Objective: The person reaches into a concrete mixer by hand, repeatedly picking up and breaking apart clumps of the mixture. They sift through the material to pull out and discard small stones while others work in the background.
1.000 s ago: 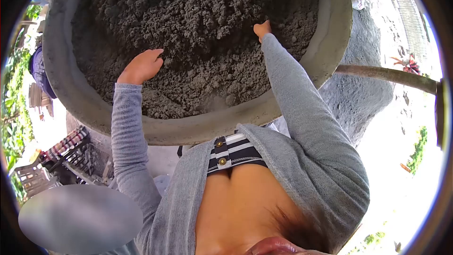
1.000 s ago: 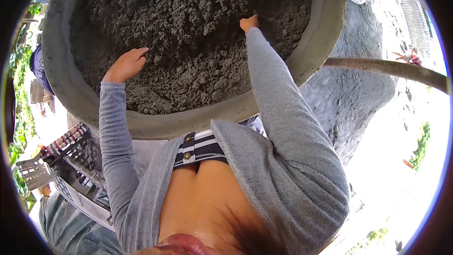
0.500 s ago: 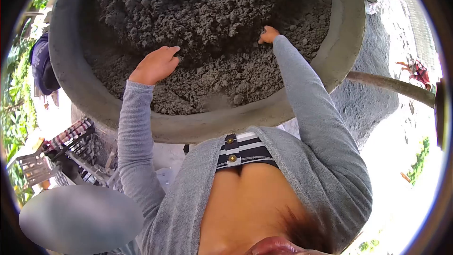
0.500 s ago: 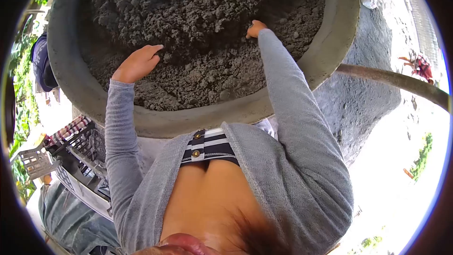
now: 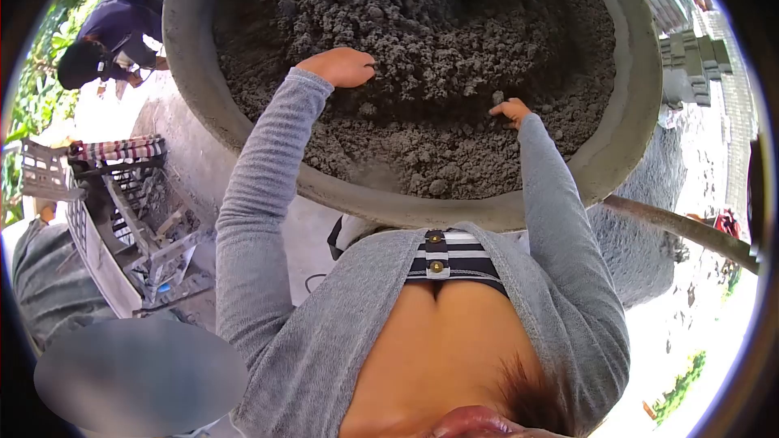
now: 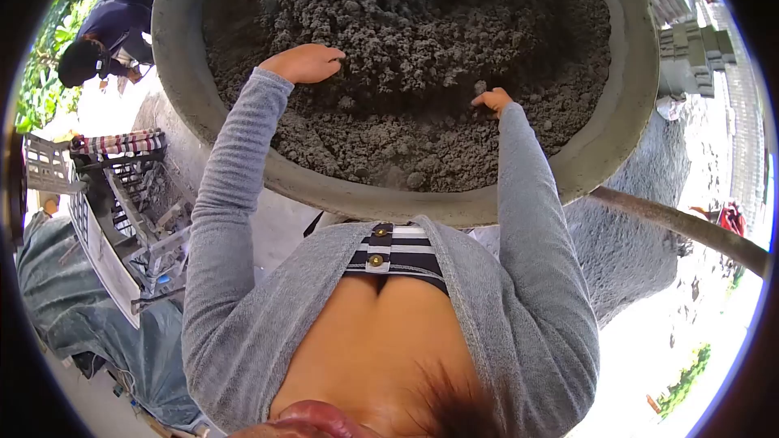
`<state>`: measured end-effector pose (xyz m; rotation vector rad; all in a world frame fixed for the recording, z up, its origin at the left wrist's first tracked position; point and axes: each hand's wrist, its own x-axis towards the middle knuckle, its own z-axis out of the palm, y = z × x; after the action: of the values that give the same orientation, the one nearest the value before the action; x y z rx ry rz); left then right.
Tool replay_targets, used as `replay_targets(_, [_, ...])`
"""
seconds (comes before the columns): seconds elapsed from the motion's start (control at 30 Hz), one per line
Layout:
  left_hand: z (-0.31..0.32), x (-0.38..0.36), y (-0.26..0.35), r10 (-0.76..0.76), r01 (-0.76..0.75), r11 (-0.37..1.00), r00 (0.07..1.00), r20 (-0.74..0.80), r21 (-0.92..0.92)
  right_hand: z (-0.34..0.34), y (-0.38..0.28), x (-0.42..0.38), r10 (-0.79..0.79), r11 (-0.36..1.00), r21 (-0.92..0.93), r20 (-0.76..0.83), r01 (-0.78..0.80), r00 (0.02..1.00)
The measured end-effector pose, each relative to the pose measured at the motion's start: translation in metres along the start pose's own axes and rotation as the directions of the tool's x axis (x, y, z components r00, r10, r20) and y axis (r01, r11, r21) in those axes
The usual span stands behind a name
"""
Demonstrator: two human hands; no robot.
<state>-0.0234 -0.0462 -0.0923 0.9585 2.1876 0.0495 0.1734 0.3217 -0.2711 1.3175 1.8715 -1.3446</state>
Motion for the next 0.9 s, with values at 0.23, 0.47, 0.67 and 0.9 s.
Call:
replay_targets(0.23, [-0.015,-0.012,-0.005,-0.078,0.077,0.996,0.997,-0.026,-0.049,0.010,-0.021,-0.004,0.004,0.876,-0.482,0.022,0.007,1.000])
replay_targets(0.47, [-0.019,-0.006,-0.024,-0.042,0.031,0.998,0.974,-0.221,-0.049,-0.003,-0.079,-0.093,-0.028,0.771,-0.511,0.570,0.380,0.821])
replay_targets(0.67, [-0.022,0.001,-0.049,0.044,-0.009,0.999,0.424,-0.905,0.044,-0.041,-0.108,-0.200,-0.454,0.844,0.178,0.740,0.507,0.496])
replay_targets(0.9, [-0.050,-0.028,-0.047,0.060,-0.032,0.998,0.033,-0.998,0.059,-0.008,-0.049,-0.172,-0.432,0.208,-0.885,0.299,0.417,0.851])
